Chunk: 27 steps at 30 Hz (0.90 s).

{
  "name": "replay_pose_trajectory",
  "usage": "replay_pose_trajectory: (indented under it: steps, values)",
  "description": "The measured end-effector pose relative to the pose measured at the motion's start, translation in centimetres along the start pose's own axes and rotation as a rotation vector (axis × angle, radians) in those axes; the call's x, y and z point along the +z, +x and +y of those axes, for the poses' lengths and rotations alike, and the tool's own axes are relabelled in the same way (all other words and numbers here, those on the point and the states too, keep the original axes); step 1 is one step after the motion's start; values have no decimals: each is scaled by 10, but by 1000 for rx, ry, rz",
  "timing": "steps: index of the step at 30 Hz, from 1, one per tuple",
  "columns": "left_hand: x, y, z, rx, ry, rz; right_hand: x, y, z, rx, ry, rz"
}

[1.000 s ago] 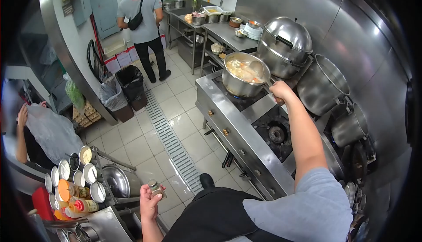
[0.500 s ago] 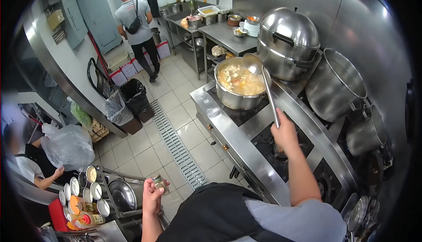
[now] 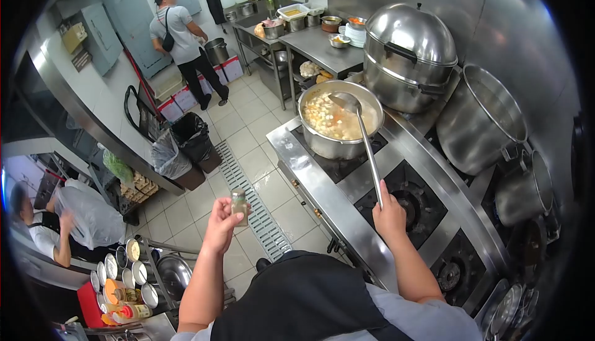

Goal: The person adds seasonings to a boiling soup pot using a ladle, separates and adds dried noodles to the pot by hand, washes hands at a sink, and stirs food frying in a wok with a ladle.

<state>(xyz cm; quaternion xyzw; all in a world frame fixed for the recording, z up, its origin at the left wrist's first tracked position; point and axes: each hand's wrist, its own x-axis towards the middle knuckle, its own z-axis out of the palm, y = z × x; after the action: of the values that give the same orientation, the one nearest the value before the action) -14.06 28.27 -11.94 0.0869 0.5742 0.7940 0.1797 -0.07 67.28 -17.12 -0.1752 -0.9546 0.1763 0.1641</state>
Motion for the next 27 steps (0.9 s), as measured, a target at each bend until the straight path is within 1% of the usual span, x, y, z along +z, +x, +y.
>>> replay_pose_trajectory:
  steps: [1,3,4,6,7,8,10,11,12,14,15,16,17,18,20,22,24,25,26,27]
  values:
    - [1,8,4,11,17,-17,-1,-1,-2,-5,0,-1]
    - [1,22,14,51,60,-37,-14,-1,-13,-114,106,166]
    - [1,29,21,54,61,-24,-27,0,-22,-124,111,160]
    - [0,39,36,128,52,-57,-66,6,-50,309,971,-229]
    - [0,42,45,165,83,-49,-75,9,-56,336,1196,-291]
    - [-2,45,54,180,119,-27,-79,14,-60,333,1201,-305]
    - [-11,51,69,236,188,14,-82,20,-63,335,1801,-763]
    - [-12,51,78,267,207,61,-71,21,-66,407,1744,-823]
    - [-15,49,89,260,300,104,-65,16,-85,401,1438,-780]
    - [-19,49,108,277,567,192,-51,5,-109,353,1369,-861]
    - [-20,48,110,269,575,216,-49,6,-114,372,1419,-953]
    - [-17,49,110,404,796,279,-45,4,-116,366,1418,-982]
    - [-15,49,110,538,1019,340,-41,0,-118,339,1349,-991]
    - [-14,51,103,577,1082,365,-37,-2,-121,311,1282,-998]
    - [-17,58,83,696,1235,378,-38,-3,-130,274,1261,-1043]
    - [-11,58,66,673,1338,366,-41,-3,-139,319,1273,-1099]
    - [-27,68,29,364,1520,229,-44,-1,-147,324,1316,-1135]
    - [-24,64,21,252,1599,199,-44,-1,-149,342,1353,-1159]
    - [-25,60,19,244,1599,200,-43,-1,-149,346,1352,-1166]
    - [-27,58,20,269,1492,284,-42,-2,-150,357,1340,-1193]
